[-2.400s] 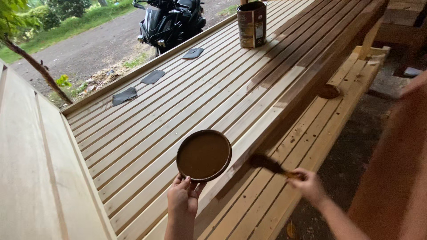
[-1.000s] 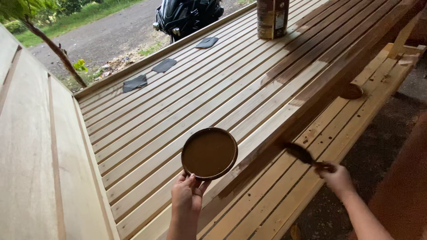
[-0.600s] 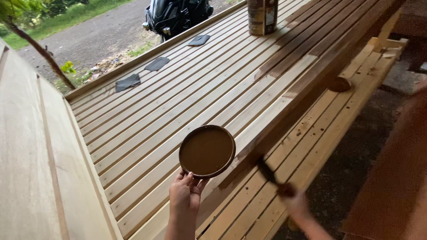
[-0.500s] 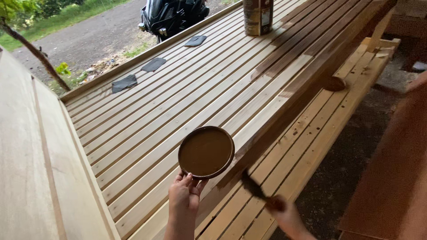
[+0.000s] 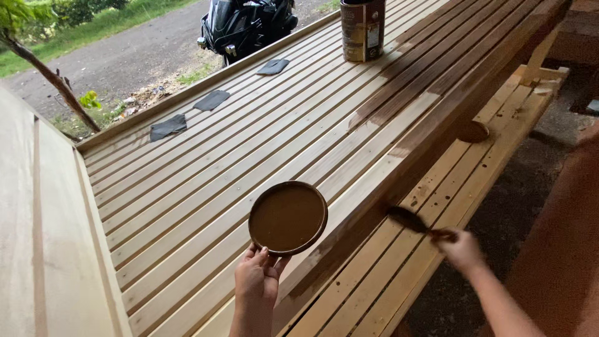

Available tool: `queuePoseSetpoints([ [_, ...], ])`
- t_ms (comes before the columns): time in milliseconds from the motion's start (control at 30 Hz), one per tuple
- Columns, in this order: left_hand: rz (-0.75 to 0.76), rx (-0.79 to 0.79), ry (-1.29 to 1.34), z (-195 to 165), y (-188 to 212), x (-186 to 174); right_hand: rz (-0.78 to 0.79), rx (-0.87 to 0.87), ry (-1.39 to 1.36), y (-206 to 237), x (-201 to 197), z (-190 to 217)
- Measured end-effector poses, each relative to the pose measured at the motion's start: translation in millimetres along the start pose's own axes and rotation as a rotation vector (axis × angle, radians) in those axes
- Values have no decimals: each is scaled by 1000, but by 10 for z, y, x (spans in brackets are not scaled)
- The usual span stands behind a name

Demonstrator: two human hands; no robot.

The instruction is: The person applies brown wood stain to a slatted wooden bench using a brush. They hold a small metal container of stain in the left hand and repeatedly dip the brush to coat the slats from right to left. The bench is positioned on supports in a covered outdoor area.

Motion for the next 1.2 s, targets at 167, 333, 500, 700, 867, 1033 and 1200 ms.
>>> queuePoseSetpoints([
  [167, 2, 0, 11, 37, -21, 117, -292, 5, 54, -235, -360, 126],
  [333, 56, 7, -5, 82, -60, 122, -281, -72, 49, -124, 14, 160],
  [500, 53, -11, -1, 202, -101, 186, -16, -115, 57, 510, 462, -84],
  [700, 40, -40, 7, 222, -9, 344, -181, -96, 21, 287, -100, -102],
  [867, -3, -25, -25, 119, 57, 295, -337, 57, -107, -160, -182, 58],
  [1033, -10, -6, -22, 37, 12, 168, -297, 86, -158, 37, 304, 31],
  [1200, 45, 0, 0, 76, -24, 165, -94, 205, -354, 441, 519, -185],
])
Point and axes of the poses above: each hand's wrist, its own y-axis away from the middle knuckle, its own x-axis out of the palm, z = x × y, the point moved 6 cm from there along -y, towards the middle knuckle, and after that the axes turned 5 degrees about -x, right-handed, at the moved point
